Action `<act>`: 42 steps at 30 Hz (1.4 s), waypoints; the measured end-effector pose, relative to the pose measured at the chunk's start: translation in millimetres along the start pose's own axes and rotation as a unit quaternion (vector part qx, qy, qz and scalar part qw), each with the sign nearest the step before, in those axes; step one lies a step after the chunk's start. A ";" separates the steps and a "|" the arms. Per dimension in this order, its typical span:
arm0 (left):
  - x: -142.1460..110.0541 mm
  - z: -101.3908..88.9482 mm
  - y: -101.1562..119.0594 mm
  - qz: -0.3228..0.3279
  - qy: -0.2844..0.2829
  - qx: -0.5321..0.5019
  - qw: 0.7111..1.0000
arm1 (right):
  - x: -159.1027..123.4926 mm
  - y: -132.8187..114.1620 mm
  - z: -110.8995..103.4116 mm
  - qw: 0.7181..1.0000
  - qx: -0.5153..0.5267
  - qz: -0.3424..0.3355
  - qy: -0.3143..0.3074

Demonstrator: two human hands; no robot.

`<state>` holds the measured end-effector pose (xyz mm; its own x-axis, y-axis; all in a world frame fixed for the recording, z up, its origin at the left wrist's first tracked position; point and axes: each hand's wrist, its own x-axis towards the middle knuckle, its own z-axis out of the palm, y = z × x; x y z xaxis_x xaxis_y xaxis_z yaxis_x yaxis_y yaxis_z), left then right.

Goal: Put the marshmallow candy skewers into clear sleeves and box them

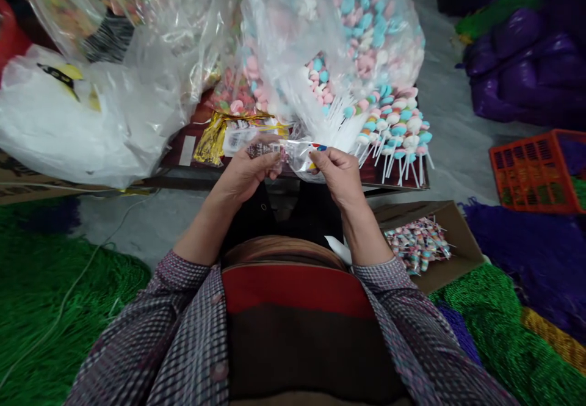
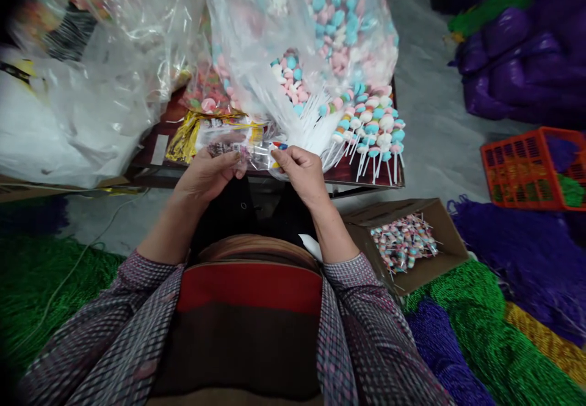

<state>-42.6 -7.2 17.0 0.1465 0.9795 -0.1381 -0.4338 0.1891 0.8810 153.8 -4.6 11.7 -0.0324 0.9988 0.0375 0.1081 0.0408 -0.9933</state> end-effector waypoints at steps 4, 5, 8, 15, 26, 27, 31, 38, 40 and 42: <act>2.1 -2.8 -2.6 0.023 0.024 0.069 0.997 | 1.2 0.8 0.9 0.999 0.052 0.010 0.004; 2.0 -2.2 -4.5 0.035 0.028 0.074 0.996 | 1.2 1.5 1.4 0.998 0.054 0.010 0.014; 0.9 1.7 -11.2 0.063 0.025 0.067 0.995 | 0.3 2.7 2.5 0.999 0.027 0.003 0.040; 0.2 4.8 -17.7 0.075 0.024 0.084 0.993 | 3.4 0.1 5.6 0.994 0.100 0.040 -0.009; 1.3 -4.2 -18.7 0.099 0.056 0.127 0.985 | 2.2 3.5 8.9 0.996 0.087 0.022 0.002; 1.0 -5.3 -18.8 0.095 0.045 0.136 0.985 | 3.4 3.6 8.6 0.994 0.106 0.025 -0.012; 0.4 -6.3 -21.8 0.063 0.020 0.139 0.988 | 4.2 0.0 5.7 0.996 0.075 0.028 -0.036; 3.6 4.8 -28.8 0.058 0.012 0.102 0.993 | -2.4 -7.3 3.0 0.996 -0.069 -0.045 0.010; 6.8 8.9 -29.3 0.074 0.029 0.088 0.993 | -3.2 -8.0 1.8 0.991 -0.108 -0.077 0.008; 10.6 11.6 -28.4 0.091 0.050 0.072 0.992 | -2.6 -9.3 -4.8 0.982 -0.162 -0.100 0.001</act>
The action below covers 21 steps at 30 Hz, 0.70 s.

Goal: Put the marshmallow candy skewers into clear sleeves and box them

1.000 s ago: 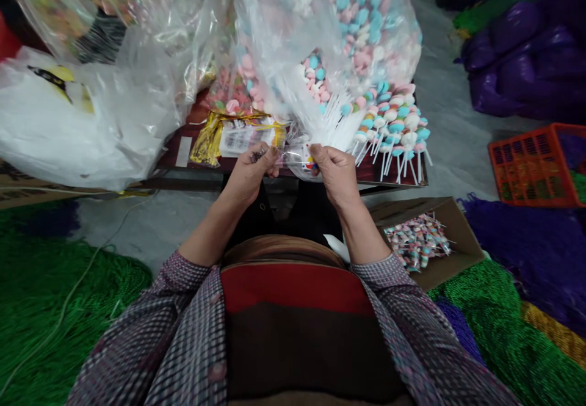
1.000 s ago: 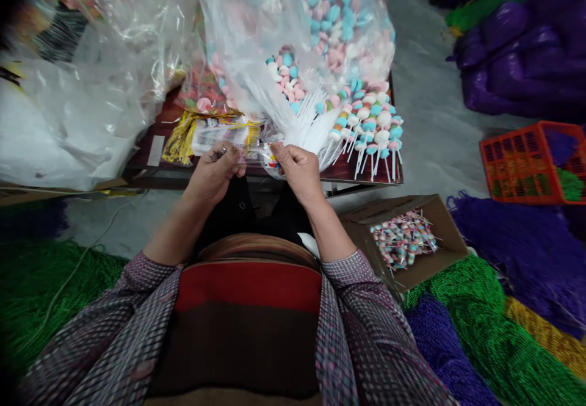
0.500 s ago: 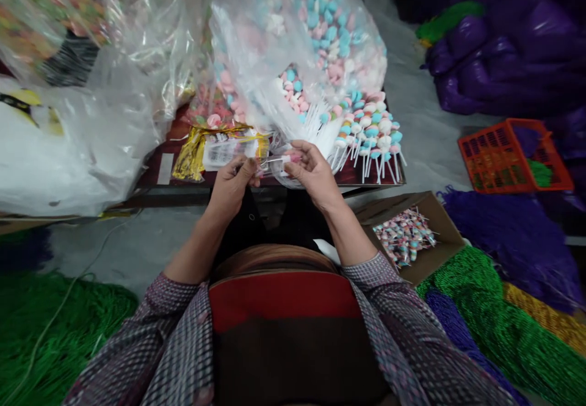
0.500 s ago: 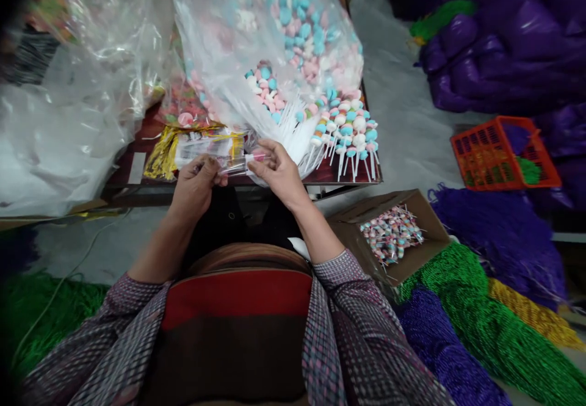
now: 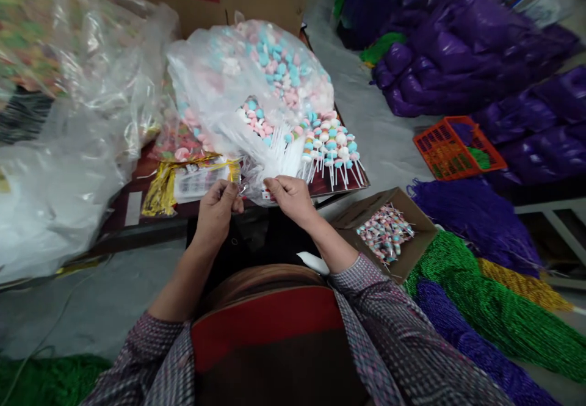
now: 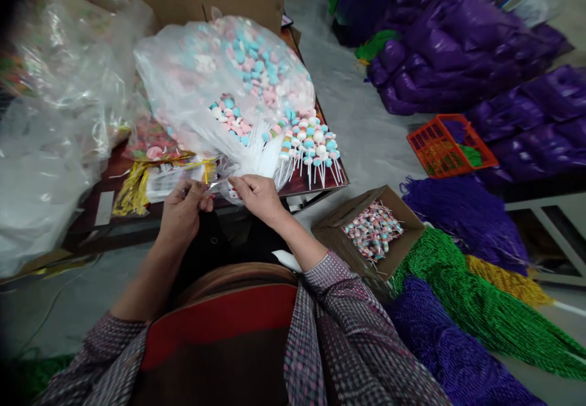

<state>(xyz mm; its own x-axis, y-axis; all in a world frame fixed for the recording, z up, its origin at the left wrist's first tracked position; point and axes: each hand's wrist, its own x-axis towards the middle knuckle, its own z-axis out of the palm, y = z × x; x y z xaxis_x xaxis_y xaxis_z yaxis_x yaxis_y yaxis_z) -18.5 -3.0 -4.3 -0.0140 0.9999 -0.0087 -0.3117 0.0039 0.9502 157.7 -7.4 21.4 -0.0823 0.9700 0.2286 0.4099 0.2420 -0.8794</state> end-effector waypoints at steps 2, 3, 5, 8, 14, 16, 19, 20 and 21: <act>3.7 0.6 1.9 0.015 0.031 -0.021 0.999 | 3.4 3.4 -15.9 0.999 -0.051 -0.005 0.011; 5.3 0.0 3.1 0.019 0.046 -0.032 0.998 | 6.4 6.1 -27.8 0.997 -0.070 0.000 0.030; 7.6 -2.1 5.4 0.021 0.072 -0.048 0.996 | 15.1 12.6 -57.5 0.990 -0.103 0.021 0.091; 8.5 -3.6 5.9 0.002 0.085 -0.069 0.994 | 31.5 21.0 -103.1 0.953 -0.247 0.080 0.159; 10.2 -1.7 1.3 -0.031 0.112 -0.142 0.983 | 49.9 26.3 -132.7 0.818 -0.518 0.247 0.040; 11.6 -3.2 2.2 -0.033 0.120 -0.159 0.979 | 50.2 29.2 -131.1 0.801 -0.534 0.272 0.012; 13.1 -5.9 5.6 -0.029 0.126 -0.182 0.975 | 49.0 35.2 -132.8 0.794 -0.535 0.288 0.013; 13.4 -6.4 6.7 -0.031 0.127 -0.190 0.973 | 48.3 37.2 -135.0 0.796 -0.533 0.286 0.026; 13.7 -6.6 7.6 -0.034 0.128 -0.199 0.971 | 47.4 39.3 -137.8 0.799 -0.529 0.283 0.047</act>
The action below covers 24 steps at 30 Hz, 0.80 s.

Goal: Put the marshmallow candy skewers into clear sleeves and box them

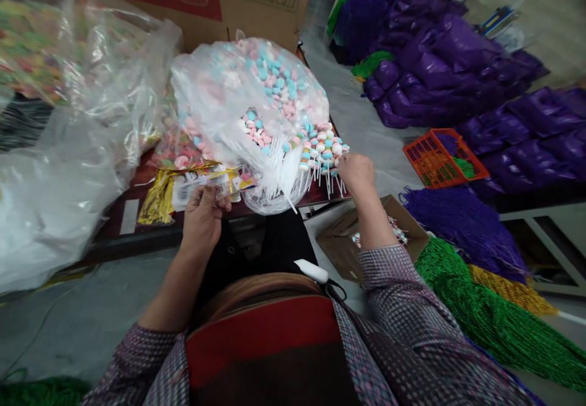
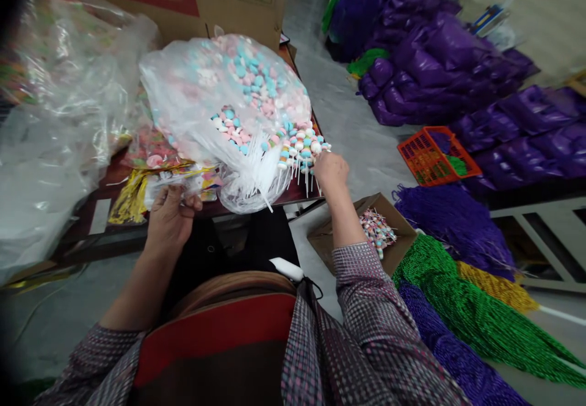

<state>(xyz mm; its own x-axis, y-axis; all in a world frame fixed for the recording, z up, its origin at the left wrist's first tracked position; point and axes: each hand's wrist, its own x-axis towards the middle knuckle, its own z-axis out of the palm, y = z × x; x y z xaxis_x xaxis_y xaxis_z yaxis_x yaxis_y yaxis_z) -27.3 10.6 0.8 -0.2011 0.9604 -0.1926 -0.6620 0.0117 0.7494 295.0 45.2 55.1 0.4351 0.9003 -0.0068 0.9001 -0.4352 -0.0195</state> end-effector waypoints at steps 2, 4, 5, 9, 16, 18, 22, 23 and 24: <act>0.4 0.8 0.8 -0.008 0.004 -0.018 1.000 | 1.9 7.8 1.7 0.998 0.035 0.017 0.046; 0.8 1.7 0.7 -0.013 0.007 -0.033 0.999 | 2.5 15.7 4.6 0.990 0.095 0.029 0.101; 1.1 2.0 0.7 -0.014 0.007 -0.038 0.999 | 1.9 19.1 6.7 0.982 0.133 0.030 0.130; 2.9 1.8 1.0 -0.019 -0.011 -0.047 0.999 | -10.1 24.0 16.7 0.935 0.287 -0.001 0.208; 5.3 -6.3 0.1 -0.016 -0.026 -0.067 0.997 | -65.0 1.3 19.4 0.770 0.624 -0.103 0.089; 5.1 -9.4 -0.5 -0.018 -0.032 -0.066 0.997 | -78.2 -4.8 18.9 0.745 0.651 -0.138 0.055; 4.9 -13.9 -0.5 -0.013 -0.033 -0.060 0.998 | -92.8 -11.0 21.1 0.722 0.662 -0.200 0.002; 4.9 -14.6 -0.4 -0.010 -0.033 -0.059 0.998 | -94.6 -11.7 21.8 0.722 0.659 -0.210 -0.008; 4.9 -15.1 -0.4 -0.009 -0.036 -0.058 0.998 | -96.0 -12.2 22.2 0.723 0.655 -0.219 -0.017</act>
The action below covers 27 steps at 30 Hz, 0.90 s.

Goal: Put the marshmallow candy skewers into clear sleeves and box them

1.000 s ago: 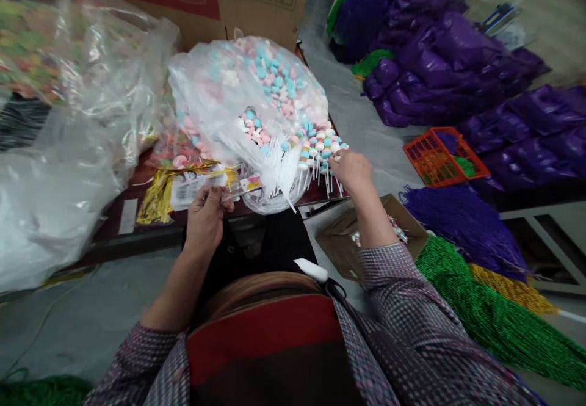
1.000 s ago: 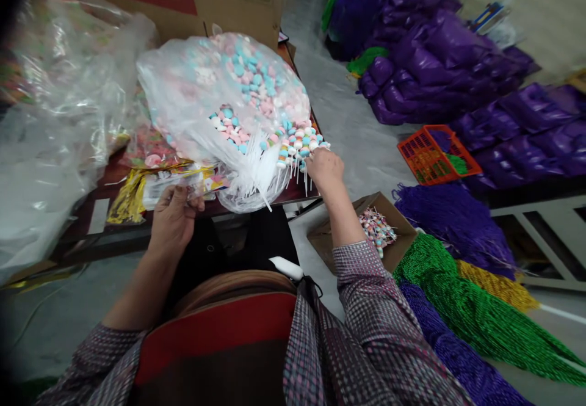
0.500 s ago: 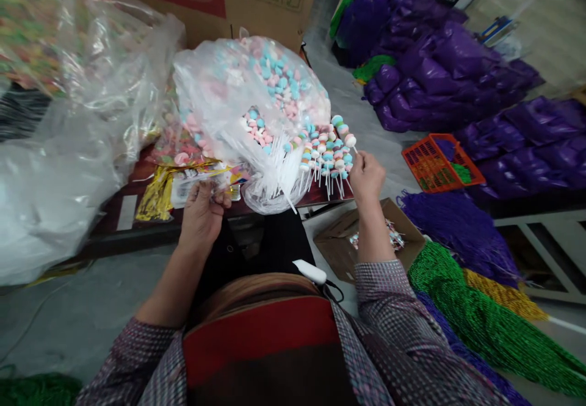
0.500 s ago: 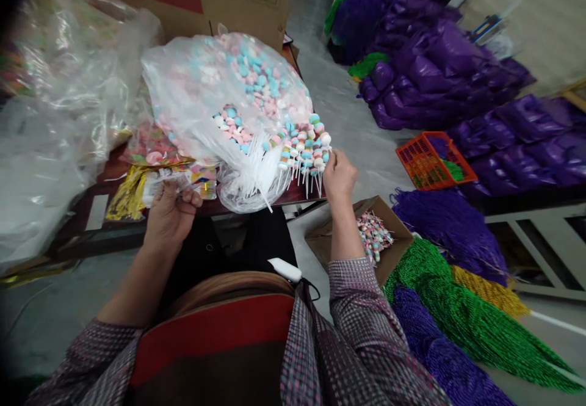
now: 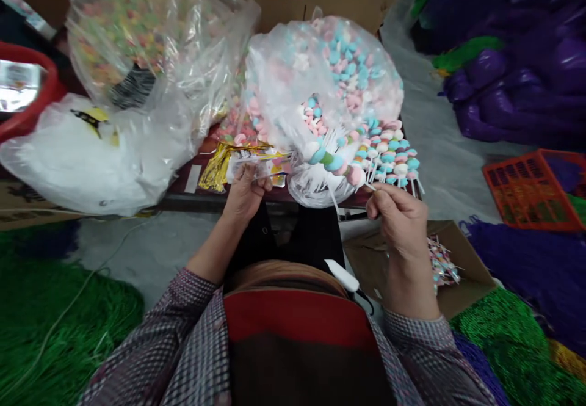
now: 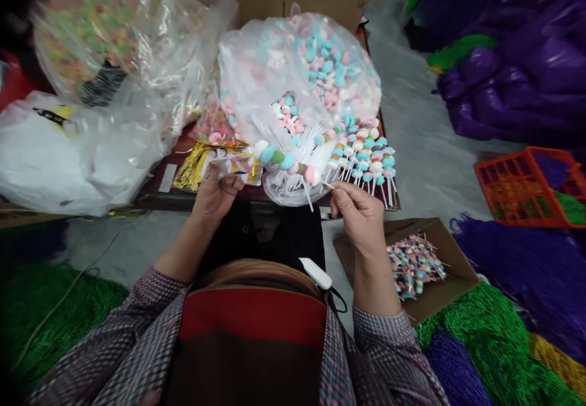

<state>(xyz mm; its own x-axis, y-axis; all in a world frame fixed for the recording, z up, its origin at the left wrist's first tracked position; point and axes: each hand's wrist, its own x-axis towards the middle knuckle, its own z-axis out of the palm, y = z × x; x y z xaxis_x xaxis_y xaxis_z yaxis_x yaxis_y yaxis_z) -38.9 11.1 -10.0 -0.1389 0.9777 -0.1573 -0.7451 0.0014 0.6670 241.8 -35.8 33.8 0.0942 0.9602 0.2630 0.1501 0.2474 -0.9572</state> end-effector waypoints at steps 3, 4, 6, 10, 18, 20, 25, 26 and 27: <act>0.1 -1.2 -0.6 0.004 -0.013 0.013 1.000 | -1.8 -1.7 1.4 1.000 -0.007 0.001 -0.023; 0.1 -1.6 -1.0 0.005 -0.015 0.021 1.000 | -2.1 -2.8 1.3 1.000 -0.013 0.001 -0.028; 0.4 -2.5 -1.8 0.007 -0.016 0.033 0.999 | -2.5 -5.1 0.2 0.998 -0.039 -0.003 -0.040; 2.0 -4.9 -3.0 0.011 -0.016 0.037 0.999 | -3.1 -9.4 -5.3 0.990 -0.125 -0.019 -0.058; 7.8 -9.8 -0.4 0.024 -0.016 0.093 0.995 | 2.0 -19.0 -18.3 0.977 -0.195 -0.026 -0.087; 9.5 -10.1 4.3 0.036 -0.027 0.127 0.991 | 3.6 -19.6 -21.5 0.974 -0.207 -0.024 -0.085; 11.9 -12.3 15.2 0.058 -0.034 0.157 0.985 | 3.9 -16.9 -26.9 0.978 -0.203 -0.006 -0.056; 11.9 -12.9 15.5 0.061 -0.045 0.157 0.985 | 3.3 -16.1 -27.0 0.980 -0.192 0.000 -0.048; 11.8 -13.4 15.0 0.064 -0.059 0.158 0.984 | 2.4 -15.4 -26.8 0.983 -0.180 0.006 -0.041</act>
<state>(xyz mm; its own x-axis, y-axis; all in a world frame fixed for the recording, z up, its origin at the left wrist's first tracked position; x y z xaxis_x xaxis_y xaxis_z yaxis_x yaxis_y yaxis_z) -60.5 19.9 -11.7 -0.1285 0.9916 0.0158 -0.4836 -0.0766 0.8719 266.1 -40.8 52.5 0.0200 0.9736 0.2273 0.4896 0.1887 -0.8513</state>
